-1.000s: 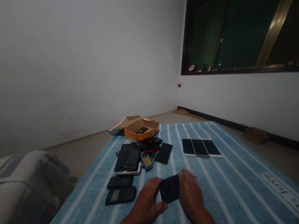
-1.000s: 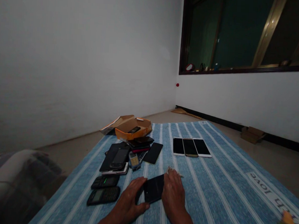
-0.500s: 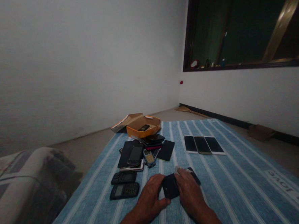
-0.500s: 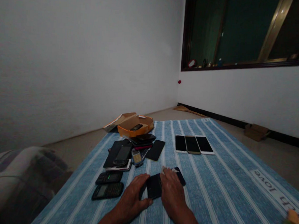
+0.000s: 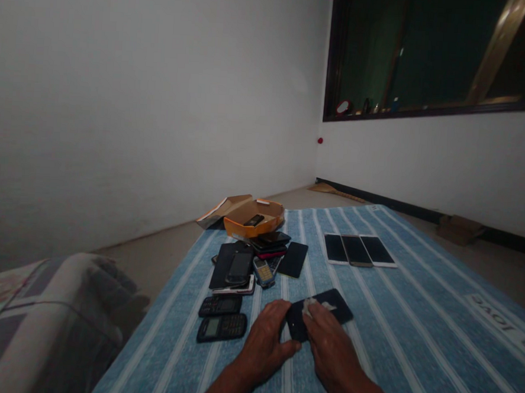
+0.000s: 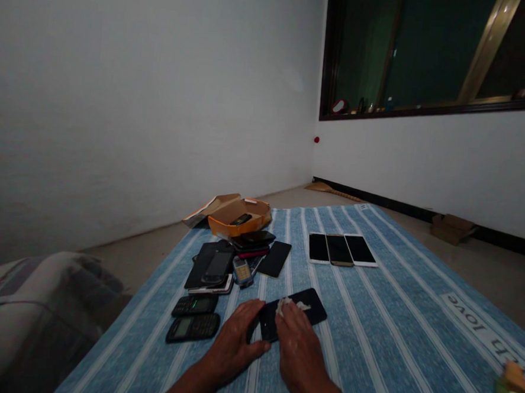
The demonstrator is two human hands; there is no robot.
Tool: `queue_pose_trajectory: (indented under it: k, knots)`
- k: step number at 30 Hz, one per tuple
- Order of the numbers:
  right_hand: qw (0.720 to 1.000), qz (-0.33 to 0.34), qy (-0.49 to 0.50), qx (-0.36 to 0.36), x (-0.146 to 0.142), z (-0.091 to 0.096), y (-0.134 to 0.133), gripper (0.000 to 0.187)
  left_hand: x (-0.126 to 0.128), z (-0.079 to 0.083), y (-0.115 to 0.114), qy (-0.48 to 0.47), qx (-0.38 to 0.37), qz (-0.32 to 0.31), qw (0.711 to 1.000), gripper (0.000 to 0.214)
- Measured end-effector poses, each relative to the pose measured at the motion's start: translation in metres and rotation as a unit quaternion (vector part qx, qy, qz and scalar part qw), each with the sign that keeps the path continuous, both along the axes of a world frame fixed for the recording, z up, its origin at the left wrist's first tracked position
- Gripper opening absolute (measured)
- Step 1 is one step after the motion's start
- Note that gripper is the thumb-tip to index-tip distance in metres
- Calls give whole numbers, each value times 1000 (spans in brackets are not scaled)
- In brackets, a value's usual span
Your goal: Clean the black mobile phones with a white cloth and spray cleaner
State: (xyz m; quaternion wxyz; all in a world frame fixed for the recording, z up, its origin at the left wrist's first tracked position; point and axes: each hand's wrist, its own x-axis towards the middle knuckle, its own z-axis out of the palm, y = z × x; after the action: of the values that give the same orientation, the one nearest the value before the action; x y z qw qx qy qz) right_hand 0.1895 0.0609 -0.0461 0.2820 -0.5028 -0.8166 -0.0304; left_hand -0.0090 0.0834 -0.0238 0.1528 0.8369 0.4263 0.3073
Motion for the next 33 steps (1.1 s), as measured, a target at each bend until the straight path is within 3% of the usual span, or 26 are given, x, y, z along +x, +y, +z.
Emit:
queue_pose_trajectory:
  k: [3, 10, 15, 19, 27, 33]
  knots:
    - [1000, 1, 16, 13, 1, 1, 3, 51, 1, 4, -1, -3, -2, -1, 1000, 64]
    - [994, -102, 34, 19, 25, 2, 24, 43, 1, 6, -1, 13, -18, -2, 1000, 61]
    - [998, -33, 38, 27, 7, 4, 11, 46, -4, -3, 3, 14, 0, -22, 1000, 59]
    - [999, 27, 30, 22, -1, 9, 5, 47, -4, -1, 2, 27, -1, -24, 999, 57]
    - [995, -93, 35, 26, 33, 3, 24, 43, 3, 12, -1, 75, -8, -2, 997, 52]
    - [995, -49, 52, 69, 22, 3, 18, 41, 7, 20, 0, 99, 14, -10, 995, 43]
